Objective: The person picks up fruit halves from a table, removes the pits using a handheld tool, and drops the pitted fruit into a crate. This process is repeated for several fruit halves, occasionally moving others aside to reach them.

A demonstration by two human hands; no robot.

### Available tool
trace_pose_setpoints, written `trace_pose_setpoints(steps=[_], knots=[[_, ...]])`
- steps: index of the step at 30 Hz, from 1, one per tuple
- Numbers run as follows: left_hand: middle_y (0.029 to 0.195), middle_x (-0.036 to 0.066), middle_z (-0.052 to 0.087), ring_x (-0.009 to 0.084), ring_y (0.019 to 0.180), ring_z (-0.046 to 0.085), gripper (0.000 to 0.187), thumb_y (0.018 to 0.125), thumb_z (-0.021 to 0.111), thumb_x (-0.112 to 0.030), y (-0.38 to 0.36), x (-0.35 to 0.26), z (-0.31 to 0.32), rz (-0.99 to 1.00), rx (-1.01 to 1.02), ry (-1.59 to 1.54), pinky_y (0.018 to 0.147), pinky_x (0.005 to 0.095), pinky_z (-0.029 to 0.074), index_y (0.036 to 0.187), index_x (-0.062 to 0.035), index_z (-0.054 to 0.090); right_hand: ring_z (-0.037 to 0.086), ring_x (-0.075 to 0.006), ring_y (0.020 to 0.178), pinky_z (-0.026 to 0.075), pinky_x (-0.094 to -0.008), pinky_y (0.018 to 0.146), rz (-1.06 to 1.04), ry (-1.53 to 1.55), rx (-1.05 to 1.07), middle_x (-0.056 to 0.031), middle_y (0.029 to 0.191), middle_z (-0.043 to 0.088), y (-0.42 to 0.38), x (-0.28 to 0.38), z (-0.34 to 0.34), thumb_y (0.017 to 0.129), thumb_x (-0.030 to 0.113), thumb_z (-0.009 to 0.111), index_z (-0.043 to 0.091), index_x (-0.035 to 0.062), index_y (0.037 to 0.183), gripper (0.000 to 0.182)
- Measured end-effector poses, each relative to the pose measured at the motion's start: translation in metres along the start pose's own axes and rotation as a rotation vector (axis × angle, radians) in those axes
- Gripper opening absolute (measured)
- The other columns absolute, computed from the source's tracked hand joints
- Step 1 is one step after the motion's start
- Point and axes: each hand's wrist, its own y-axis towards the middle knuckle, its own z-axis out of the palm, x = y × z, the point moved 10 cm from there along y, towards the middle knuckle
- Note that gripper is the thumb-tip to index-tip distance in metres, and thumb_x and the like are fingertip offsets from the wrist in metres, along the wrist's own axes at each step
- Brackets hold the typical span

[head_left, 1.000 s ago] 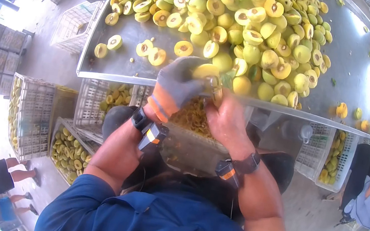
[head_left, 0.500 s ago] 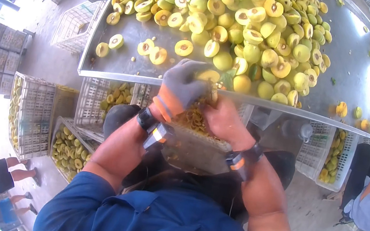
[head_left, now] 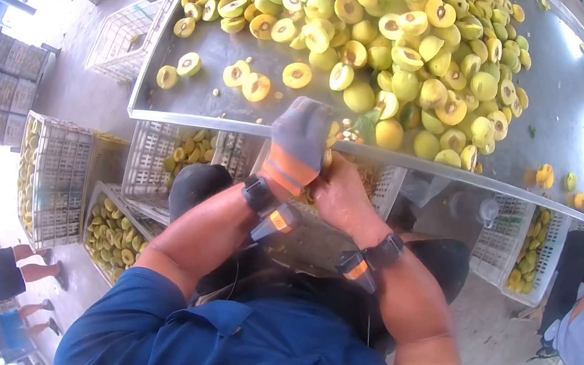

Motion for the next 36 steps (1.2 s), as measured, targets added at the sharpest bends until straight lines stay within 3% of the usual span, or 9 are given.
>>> trace_pose_setpoints(steps=[3,5,13,16,20,26,31,33,36], knots=[[0.103,0.019,0.07,0.0344,0.089,0.069,0.017,0.104,0.059,-0.007,0.001,-0.018,0.002,0.195,0.06,0.048,0.08,0.0395,0.056,0.113,0.0027,0.069,0.051,-0.0177,0.053,0.041,-0.0358,0.049,0.214,0.349,0.11,-0.0037,0.073,0.054,-0.006,-0.013,0.006,0.104,0.019,0.063,0.058,0.005,0.099,0.015],[0.106,0.019,0.07,0.0358,0.09,0.069,0.017,0.102,0.06,-0.007,0.004,-0.031,-0.002,0.325,0.083,0.091,0.08,0.0396,0.056,0.113,0.0029,0.069,0.038,-0.0065,0.048,0.029,-0.0285,0.044,0.744,0.786,0.277,0.0051,0.069,0.041,-0.026,-0.003,0.012,0.107,0.021,0.062,0.053,0.0094,0.094,0.02],[0.11,0.02,0.072,0.0361,0.09,0.071,0.025,0.092,0.068,-0.002,0.002,-0.036,0.009,0.616,0.319,0.103,0.081,0.0397,0.058,0.116,0.0029,0.069,0.041,-0.007,0.05,0.033,-0.0282,0.046,0.793,1.07,0.426,0.0034,0.07,0.042,-0.046,0.003,0.034,0.107,0.021,0.063,0.052,0.0104,0.095,0.02],[0.102,0.018,0.072,0.0342,0.088,0.072,0.024,0.092,0.072,-0.006,0.001,-0.008,0.036,-0.105,0.665,-0.442,0.078,0.0393,0.058,0.114,0.0024,0.07,0.041,-0.0064,0.048,0.032,-0.0273,0.044,0.768,1.063,0.448,0.0039,0.067,0.042,-0.054,0.013,0.045,0.11,0.022,0.061,0.052,0.0106,0.095,0.02],[0.093,0.014,0.072,0.0274,0.083,0.07,0.017,0.1,0.068,-0.014,0.0,-0.041,0.025,0.168,0.532,-0.329,0.078,0.0352,0.056,0.103,0.002,0.074,0.04,-0.0069,0.047,0.032,-0.0273,0.043,0.756,0.893,0.435,0.0039,0.066,0.043,-0.058,0.011,0.035,0.108,0.019,0.06,0.052,0.011,0.091,0.02],[0.091,0.012,0.071,0.0196,0.08,0.067,0.02,0.103,0.065,-0.014,-0.001,-0.038,-0.026,0.102,0.278,-0.128,0.074,0.0328,0.055,0.105,0.0029,0.075,0.053,-0.0136,0.054,0.041,-0.0344,0.048,0.765,0.176,0.563,-0.0057,0.078,0.062,-0.083,-0.023,0.025,0.1,0.019,0.066,0.062,0.0047,0.095,0.015],[0.095,0.014,0.075,0.0204,0.079,0.066,0.02,0.102,0.068,-0.019,-0.02,-0.008,-0.141,-0.045,0.027,0.275,0.075,0.0337,0.055,0.105,-0.002,0.079,0.071,-0.035,0.083,0.055,-0.0451,0.074,0.468,-0.078,0.353,-0.0228,0.094,0.072,-0.081,-0.036,0.007,0.096,0.025,0.066,0.065,-0.0044,0.105,0.031],[0.1,0.016,0.077,0.0239,0.08,0.069,0.02,0.098,0.073,-0.022,-0.022,0.037,-0.2,-0.349,-0.046,0.531,0.077,0.0358,0.057,0.106,-0.0045,0.08,0.071,-0.0437,0.095,0.055,-0.0492,0.085,0.389,-0.146,0.265,-0.0292,0.101,0.073,-0.076,-0.031,-0.004,0.095,0.027,0.066,0.064,-0.0052,0.108,0.035],[0.104,0.017,0.079,0.0288,0.087,0.075,0.024,0.093,0.077,-0.024,-0.008,0.023,-0.219,0.055,-0.154,1.023,0.082,0.0383,0.058,0.107,-0.0048,0.08,0.068,-0.0499,0.106,0.053,-0.0521,0.093,0.439,-0.176,0.238,-0.0328,0.108,0.072,-0.072,-0.025,-0.012,0.095,0.031,0.068,0.063,-0.0047,0.114,0.041]])
